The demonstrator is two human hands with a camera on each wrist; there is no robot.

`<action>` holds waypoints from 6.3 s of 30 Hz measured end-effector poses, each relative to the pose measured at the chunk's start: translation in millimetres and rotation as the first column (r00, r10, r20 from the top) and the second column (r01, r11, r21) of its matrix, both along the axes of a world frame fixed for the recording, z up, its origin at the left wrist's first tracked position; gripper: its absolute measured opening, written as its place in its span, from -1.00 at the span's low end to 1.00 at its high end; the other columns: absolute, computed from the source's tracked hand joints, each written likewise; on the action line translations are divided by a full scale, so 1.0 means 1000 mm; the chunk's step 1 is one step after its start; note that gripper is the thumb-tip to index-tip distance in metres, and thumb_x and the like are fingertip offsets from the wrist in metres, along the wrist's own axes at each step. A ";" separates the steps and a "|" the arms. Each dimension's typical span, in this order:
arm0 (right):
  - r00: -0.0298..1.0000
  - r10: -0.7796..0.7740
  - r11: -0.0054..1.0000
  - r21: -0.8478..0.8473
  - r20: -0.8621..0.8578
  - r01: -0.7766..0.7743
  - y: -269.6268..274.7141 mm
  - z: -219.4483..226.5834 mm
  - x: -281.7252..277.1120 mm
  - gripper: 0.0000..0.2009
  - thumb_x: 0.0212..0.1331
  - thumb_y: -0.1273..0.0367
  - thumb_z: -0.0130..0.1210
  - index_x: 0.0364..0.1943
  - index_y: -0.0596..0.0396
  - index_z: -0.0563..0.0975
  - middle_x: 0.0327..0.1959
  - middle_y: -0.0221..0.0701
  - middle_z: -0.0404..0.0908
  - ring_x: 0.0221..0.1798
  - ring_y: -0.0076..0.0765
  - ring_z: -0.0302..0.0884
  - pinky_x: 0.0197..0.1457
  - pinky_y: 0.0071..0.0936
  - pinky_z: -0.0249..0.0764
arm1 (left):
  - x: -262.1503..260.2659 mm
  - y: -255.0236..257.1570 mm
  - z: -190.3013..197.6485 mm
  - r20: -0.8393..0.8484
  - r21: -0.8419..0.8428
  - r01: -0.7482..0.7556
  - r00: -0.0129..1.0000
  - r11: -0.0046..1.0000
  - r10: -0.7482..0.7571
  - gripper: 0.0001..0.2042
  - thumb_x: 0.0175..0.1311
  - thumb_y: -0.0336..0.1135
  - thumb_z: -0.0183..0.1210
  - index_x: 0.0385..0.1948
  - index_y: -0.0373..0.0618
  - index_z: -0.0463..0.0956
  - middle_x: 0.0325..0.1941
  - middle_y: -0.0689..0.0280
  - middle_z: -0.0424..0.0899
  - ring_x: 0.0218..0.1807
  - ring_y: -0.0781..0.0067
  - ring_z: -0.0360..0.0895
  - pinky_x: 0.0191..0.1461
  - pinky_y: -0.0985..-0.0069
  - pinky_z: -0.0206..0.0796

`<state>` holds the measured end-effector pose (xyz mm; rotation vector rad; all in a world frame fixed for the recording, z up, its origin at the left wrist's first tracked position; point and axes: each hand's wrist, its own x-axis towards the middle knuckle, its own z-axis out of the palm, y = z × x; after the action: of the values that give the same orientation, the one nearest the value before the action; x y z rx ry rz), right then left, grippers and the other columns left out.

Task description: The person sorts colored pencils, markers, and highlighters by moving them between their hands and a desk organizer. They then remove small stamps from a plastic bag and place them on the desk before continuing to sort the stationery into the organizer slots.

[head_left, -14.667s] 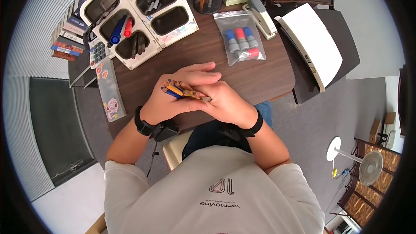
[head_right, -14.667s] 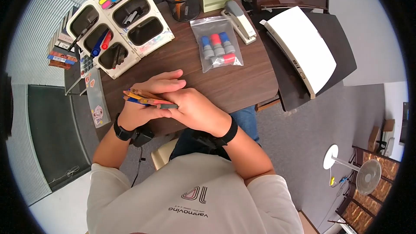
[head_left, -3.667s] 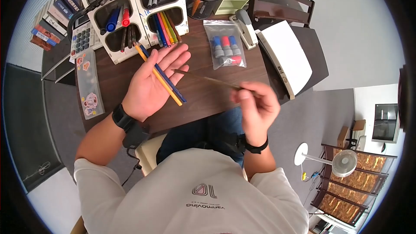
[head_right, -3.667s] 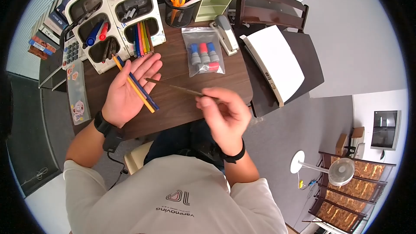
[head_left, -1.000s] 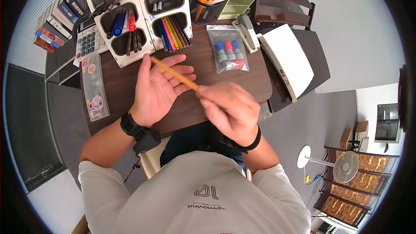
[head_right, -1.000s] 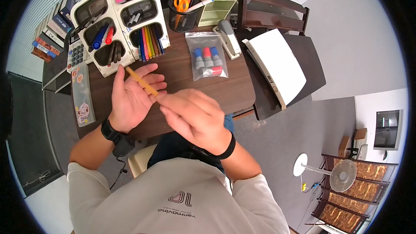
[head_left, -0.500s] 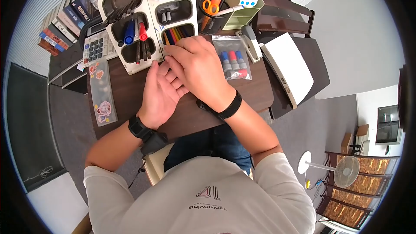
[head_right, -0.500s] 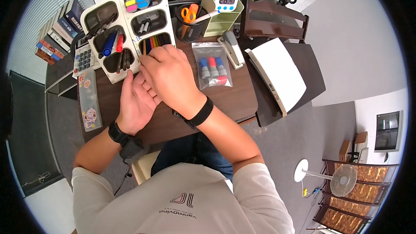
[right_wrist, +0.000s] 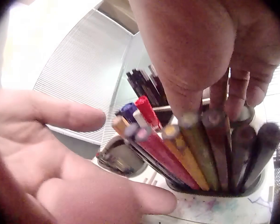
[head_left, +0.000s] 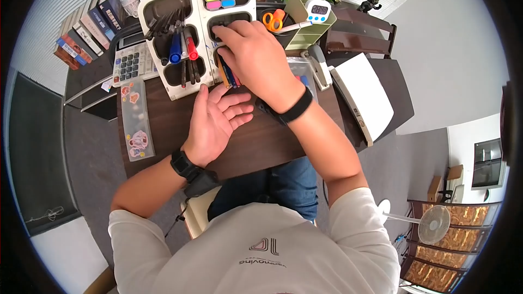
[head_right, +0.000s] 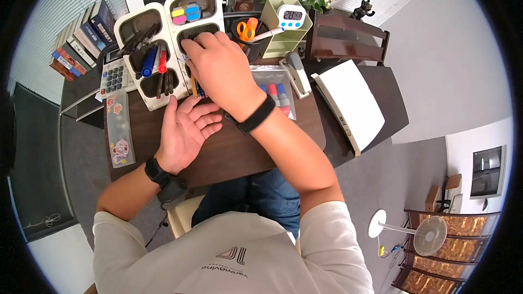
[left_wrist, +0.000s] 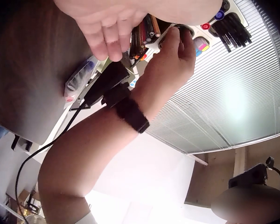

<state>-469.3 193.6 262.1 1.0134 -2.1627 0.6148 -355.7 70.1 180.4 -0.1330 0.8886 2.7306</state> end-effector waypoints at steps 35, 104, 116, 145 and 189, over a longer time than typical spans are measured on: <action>0.532 0.494 0.608 -0.711 0.687 0.353 0.078 -0.091 0.173 -0.70 0.36 0.56 0.26 0.15 0.26 0.60 -0.13 -0.39 0.69 -0.08 -0.56 0.64 -0.09 -0.55 0.62 | 0.016 0.013 0.006 -0.239 -0.513 0.033 0.954 0.858 -0.180 -0.88 0.57 -0.39 0.08 -0.03 -0.21 0.48 -0.48 0.38 0.49 -0.52 0.62 0.40 -0.37 0.56 0.32; -0.330 0.685 0.722 -0.545 0.650 0.426 0.064 -0.053 0.077 -0.68 0.52 0.12 0.06 0.06 0.06 0.57 0.01 -0.34 0.69 0.06 -0.38 0.65 0.06 -0.42 0.52 | 0.005 -0.013 -0.006 -0.178 -0.419 -0.012 0.982 0.908 -0.069 -0.78 0.65 -0.18 -0.02 0.06 -0.11 0.39 -0.21 0.26 0.67 -0.31 0.56 0.57 -0.20 0.55 0.40; 0.790 0.069 0.995 -0.096 0.609 -0.013 0.056 -0.070 0.135 -0.59 0.22 0.32 0.32 0.11 0.16 0.50 -0.21 -0.10 0.67 -0.20 0.12 0.68 -0.16 -0.08 0.61 | 0.014 0.007 0.012 -0.465 -0.577 -0.078 0.850 0.813 -0.249 -0.83 0.57 -0.36 0.07 0.03 -0.23 0.45 0.16 0.03 0.65 0.38 0.18 0.49 0.45 0.20 0.33; 0.649 0.482 0.679 -0.719 0.588 0.148 0.071 -0.094 0.141 -0.50 0.25 0.43 0.38 0.28 0.11 0.52 -0.37 -0.52 0.53 -0.44 -0.67 0.38 -0.36 -0.57 0.47 | 0.007 0.004 0.001 0.170 -0.071 0.345 0.929 0.936 -0.330 -0.69 0.63 -0.10 0.03 0.21 -0.01 0.40 0.04 0.27 0.65 0.05 0.43 0.65 0.07 0.41 0.56; 0.948 0.060 0.975 -0.223 0.313 0.012 0.033 -0.027 0.076 -0.76 0.19 0.28 0.32 -0.16 0.11 0.68 -0.30 -0.25 0.65 -0.13 -0.01 0.64 -0.08 -0.15 0.56 | 0.017 0.016 -0.001 0.140 -0.091 0.116 0.985 0.989 -0.102 -0.65 0.65 -0.11 -0.15 0.21 -0.12 0.42 0.18 0.23 0.65 0.24 0.30 0.60 0.33 0.23 0.44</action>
<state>-393.6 226.5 234.8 0.8666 -2.2908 1.0711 -339.1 86.1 179.1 -0.2768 0.9625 2.5438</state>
